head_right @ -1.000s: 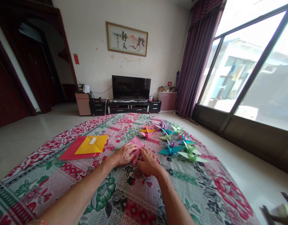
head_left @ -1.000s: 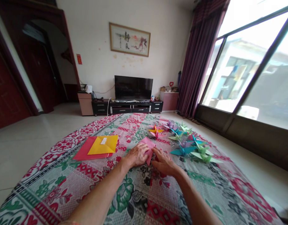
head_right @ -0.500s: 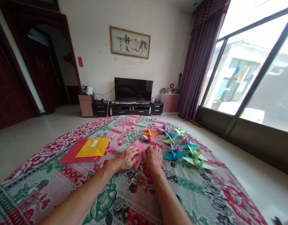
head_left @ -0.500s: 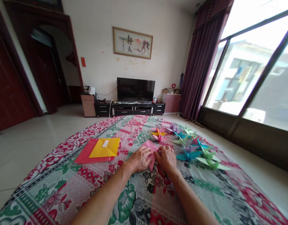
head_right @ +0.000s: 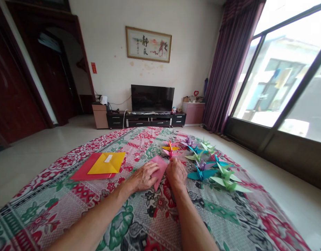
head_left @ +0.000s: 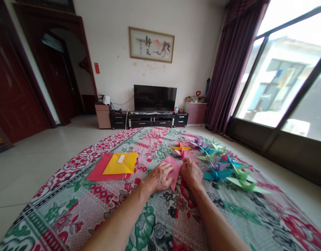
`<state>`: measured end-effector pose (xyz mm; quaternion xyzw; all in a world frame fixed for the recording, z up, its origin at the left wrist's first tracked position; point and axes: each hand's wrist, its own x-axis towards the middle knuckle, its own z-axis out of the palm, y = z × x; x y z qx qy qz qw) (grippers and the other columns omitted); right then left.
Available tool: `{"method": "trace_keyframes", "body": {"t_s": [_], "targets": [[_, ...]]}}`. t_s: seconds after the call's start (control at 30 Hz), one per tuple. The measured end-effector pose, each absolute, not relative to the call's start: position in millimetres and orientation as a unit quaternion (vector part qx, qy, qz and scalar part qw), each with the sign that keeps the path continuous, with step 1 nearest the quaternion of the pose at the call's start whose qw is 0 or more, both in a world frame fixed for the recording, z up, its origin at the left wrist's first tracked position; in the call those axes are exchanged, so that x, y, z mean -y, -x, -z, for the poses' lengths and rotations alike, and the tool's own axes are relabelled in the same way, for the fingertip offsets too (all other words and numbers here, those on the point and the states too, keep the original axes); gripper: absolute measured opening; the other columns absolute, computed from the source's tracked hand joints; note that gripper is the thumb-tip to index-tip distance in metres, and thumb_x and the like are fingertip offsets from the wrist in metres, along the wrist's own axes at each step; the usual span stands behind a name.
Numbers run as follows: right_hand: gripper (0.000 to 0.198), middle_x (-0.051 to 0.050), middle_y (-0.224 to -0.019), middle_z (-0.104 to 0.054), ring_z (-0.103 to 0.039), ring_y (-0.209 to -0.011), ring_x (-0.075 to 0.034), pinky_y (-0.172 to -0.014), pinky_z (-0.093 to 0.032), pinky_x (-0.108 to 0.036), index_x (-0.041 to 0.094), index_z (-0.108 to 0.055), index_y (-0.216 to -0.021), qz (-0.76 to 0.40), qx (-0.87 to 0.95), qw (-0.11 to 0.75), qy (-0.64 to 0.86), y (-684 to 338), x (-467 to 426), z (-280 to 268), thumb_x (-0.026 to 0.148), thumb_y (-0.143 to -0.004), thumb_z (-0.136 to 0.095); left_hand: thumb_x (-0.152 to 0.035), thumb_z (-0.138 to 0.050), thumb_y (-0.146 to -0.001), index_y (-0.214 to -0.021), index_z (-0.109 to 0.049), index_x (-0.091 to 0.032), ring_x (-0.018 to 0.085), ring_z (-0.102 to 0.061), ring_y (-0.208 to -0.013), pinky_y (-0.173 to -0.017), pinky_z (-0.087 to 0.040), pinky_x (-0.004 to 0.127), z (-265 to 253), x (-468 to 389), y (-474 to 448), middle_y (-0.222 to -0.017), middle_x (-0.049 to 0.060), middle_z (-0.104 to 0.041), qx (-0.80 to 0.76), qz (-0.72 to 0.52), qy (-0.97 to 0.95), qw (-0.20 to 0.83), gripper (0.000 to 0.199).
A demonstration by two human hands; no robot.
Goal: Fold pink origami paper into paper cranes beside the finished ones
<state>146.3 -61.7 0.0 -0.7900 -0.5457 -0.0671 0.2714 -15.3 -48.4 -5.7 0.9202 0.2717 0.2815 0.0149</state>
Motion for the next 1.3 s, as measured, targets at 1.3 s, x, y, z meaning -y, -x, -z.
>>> {"method": "trace_keyframes", "body": {"t_s": [1.3], "targets": [[0.037,-0.006,-0.109,-0.055,-0.049,-0.103,-0.021,-0.092,-0.037,-0.038,0.022,-0.062,-0.094,-0.028,0.756,0.463,0.462,-117.9,59.6,-1.7,0.01,-0.064,-0.044,-0.01,-0.05,-0.068,-0.094,-0.061,-0.019,0.016,-0.059,-0.087,-0.08,-0.043,0.023,-12.2,29.6,34.7,-0.091,0.004,-0.067,-0.605,-0.485,-0.607,0.17,0.03]]}}
